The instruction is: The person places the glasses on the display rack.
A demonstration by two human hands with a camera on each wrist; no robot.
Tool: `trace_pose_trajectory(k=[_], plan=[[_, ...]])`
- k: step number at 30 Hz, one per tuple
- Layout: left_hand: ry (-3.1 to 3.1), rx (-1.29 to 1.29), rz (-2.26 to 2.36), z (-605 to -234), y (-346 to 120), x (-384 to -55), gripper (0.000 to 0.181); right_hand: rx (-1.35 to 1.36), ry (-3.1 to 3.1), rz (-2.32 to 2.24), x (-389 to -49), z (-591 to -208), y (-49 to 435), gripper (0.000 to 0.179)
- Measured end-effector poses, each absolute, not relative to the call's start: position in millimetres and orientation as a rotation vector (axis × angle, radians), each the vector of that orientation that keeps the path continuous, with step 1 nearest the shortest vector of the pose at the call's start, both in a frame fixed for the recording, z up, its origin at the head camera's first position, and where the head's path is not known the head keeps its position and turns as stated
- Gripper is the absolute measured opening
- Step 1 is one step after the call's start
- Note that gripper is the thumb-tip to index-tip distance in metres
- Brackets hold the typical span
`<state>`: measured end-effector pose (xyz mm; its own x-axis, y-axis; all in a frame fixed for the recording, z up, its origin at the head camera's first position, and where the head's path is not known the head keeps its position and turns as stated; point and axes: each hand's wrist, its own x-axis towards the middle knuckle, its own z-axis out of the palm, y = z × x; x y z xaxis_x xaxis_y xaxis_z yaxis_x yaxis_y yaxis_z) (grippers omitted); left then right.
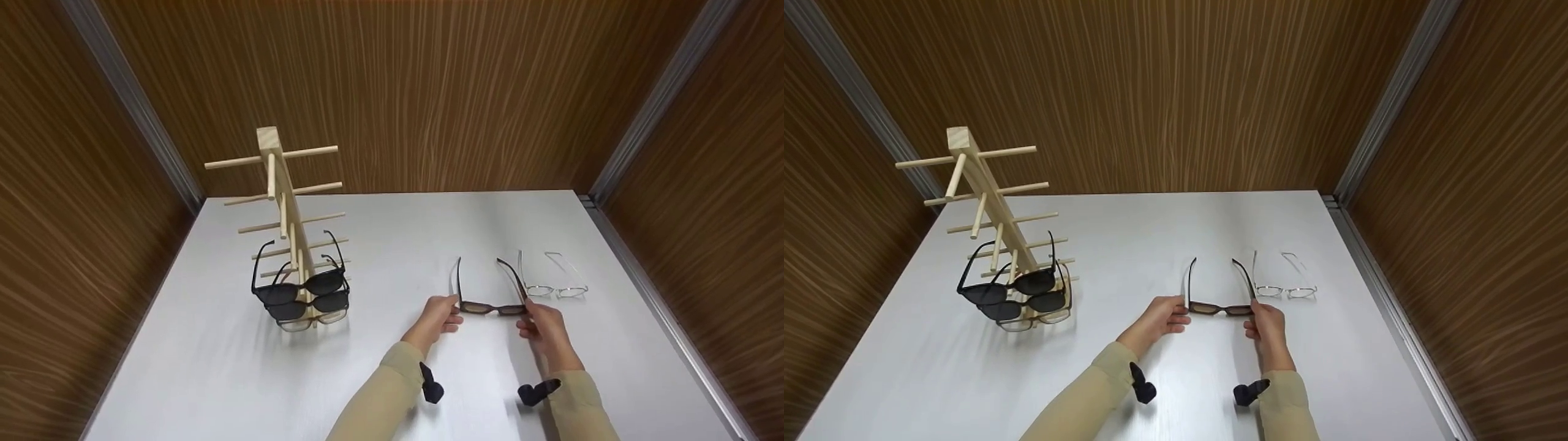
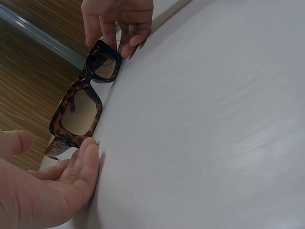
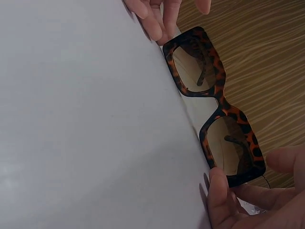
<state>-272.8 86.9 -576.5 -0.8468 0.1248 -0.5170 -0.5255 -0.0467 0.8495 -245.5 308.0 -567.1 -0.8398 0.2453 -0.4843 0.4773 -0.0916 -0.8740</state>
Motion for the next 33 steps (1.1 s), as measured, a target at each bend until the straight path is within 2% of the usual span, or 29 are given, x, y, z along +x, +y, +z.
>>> trace_pose_trajectory(k=[14,33], plan=[[1.902,-0.403,1.856,-574,94,-269,0.036,0.751,1.979,-2.027,-242,-566,313,0.058],[1.96,-0.455,1.997,-570,91,-262,0.018,0.625,1.917,-2.167,-226,-560,300,0.053]])
